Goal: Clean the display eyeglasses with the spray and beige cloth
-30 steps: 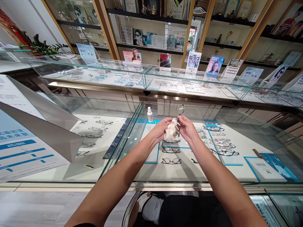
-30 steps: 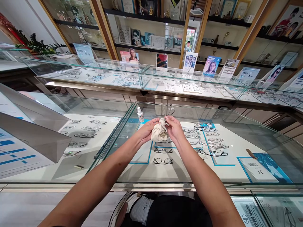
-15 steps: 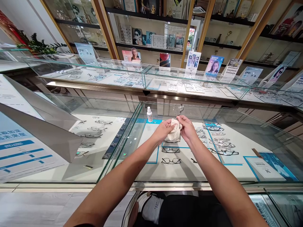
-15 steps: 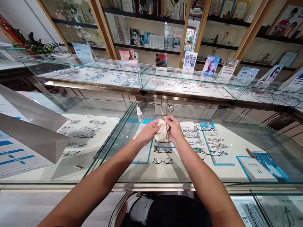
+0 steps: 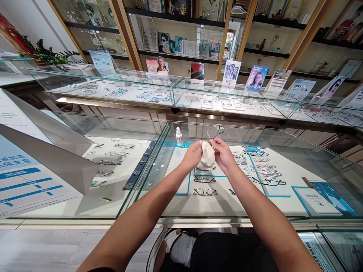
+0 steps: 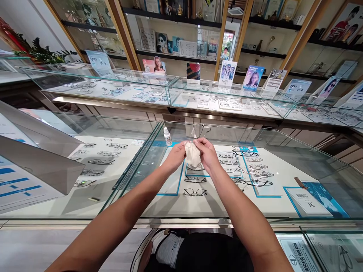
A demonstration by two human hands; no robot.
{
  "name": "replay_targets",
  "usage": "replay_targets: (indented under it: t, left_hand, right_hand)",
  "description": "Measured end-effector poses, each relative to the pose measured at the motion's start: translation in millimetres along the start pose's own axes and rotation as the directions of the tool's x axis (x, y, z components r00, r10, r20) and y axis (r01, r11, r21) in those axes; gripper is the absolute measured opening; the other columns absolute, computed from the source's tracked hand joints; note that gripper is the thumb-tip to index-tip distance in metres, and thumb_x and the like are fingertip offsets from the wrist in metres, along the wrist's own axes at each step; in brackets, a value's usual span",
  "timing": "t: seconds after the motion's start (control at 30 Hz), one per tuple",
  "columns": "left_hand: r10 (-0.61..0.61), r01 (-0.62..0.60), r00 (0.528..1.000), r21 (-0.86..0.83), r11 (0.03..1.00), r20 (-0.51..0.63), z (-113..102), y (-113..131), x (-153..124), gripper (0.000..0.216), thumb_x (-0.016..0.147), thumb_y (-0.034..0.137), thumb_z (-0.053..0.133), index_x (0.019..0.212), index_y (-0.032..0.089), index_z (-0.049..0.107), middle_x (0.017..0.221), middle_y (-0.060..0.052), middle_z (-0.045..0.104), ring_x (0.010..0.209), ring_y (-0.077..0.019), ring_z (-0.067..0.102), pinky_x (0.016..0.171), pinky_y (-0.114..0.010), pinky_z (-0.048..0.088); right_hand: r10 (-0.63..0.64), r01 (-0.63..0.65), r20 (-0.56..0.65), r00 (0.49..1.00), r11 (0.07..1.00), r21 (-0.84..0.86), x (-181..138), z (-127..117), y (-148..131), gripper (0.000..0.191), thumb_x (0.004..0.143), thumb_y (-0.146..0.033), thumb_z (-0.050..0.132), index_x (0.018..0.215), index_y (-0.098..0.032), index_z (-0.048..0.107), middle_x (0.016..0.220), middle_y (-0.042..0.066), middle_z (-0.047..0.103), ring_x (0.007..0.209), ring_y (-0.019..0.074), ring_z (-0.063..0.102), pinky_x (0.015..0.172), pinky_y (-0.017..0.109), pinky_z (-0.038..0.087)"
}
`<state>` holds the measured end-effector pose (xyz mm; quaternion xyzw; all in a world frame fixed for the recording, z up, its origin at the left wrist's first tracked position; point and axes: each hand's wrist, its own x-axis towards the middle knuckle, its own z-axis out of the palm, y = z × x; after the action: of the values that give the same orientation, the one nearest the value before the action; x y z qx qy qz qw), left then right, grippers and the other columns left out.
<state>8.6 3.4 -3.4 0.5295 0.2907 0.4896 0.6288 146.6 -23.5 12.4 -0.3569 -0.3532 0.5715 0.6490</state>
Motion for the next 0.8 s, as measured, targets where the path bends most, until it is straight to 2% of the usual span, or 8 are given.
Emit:
replay_targets:
  t: [0.13,0.23,0.37,0.5,0.67,0.8]
  left_hand:
    - [-0.026,0.030,0.995,-0.041,0.999,0.094,-2,2,0,0.039,0.076,0.046,0.094,0.091,0.017,0.073,0.076,-0.001,0.071,0.072,-0.0145,0.061,0.068,-0.025,0.046]
    - [-0.052,0.057,0.994,-0.056,0.997,0.092,0,3,-1,0.045,0.069,0.042,0.099,0.095,0.017,0.072,0.077,0.000,0.071,0.069,-0.0142,0.062,0.067,-0.025,0.047]
    - [-0.052,0.053,0.998,-0.012,0.999,0.030,-1,3,0,0.039,0.079,0.048,0.091,0.096,0.017,0.074,0.075,0.000,0.070,0.069,-0.0139,0.058,0.063,-0.024,0.043]
    - [0.010,-0.010,1.000,0.060,0.998,0.009,-3,1,2,0.039,0.087,0.056,0.083,0.087,0.018,0.075,0.073,-0.001,0.068,0.067,-0.0138,0.052,0.062,-0.024,0.039]
    - [0.025,-0.032,0.997,0.095,0.995,0.073,-6,-4,6,0.043,0.093,0.061,0.075,0.091,0.018,0.076,0.074,-0.001,0.070,0.065,-0.0138,0.051,0.063,-0.025,0.040]
    - [-0.009,0.008,1.000,0.048,0.999,0.015,-12,-8,10,0.042,0.091,0.060,0.077,0.090,0.018,0.073,0.074,-0.002,0.070,0.066,-0.0159,0.057,0.064,-0.026,0.043]
  right_hand:
    - [0.006,-0.005,-0.043,0.999,1.000,0.008,3,-3,-1,0.037,0.058,-0.045,0.098,0.077,-0.025,0.074,0.090,0.000,0.074,0.075,0.0156,0.057,0.069,0.030,0.045]
    - [0.011,-0.011,-0.031,0.999,0.999,-0.031,3,-3,1,0.037,0.060,-0.049,0.096,0.077,-0.025,0.074,0.090,0.000,0.074,0.073,0.0157,0.056,0.069,0.031,0.044]
    - [-0.034,0.034,0.003,0.999,0.995,-0.092,2,-2,3,0.037,0.062,-0.052,0.096,0.075,-0.025,0.075,0.085,-0.001,0.073,0.073,0.0148,0.053,0.072,0.031,0.043]
    - [-0.081,0.083,0.017,0.997,0.991,-0.107,4,-3,3,0.035,0.063,-0.052,0.097,0.073,-0.025,0.076,0.082,-0.001,0.072,0.077,0.0158,0.056,0.077,0.032,0.045]
    - [-0.117,0.112,-0.084,0.989,0.992,-0.062,12,-14,1,0.036,0.060,-0.049,0.099,0.076,-0.026,0.077,0.090,0.001,0.076,0.081,0.0169,0.058,0.073,0.032,0.043]
    - [-0.181,0.173,-0.173,0.968,0.983,-0.060,21,-28,-5,0.032,0.063,-0.046,0.096,0.079,-0.026,0.076,0.098,0.002,0.076,0.085,0.0173,0.058,0.071,0.031,0.040]
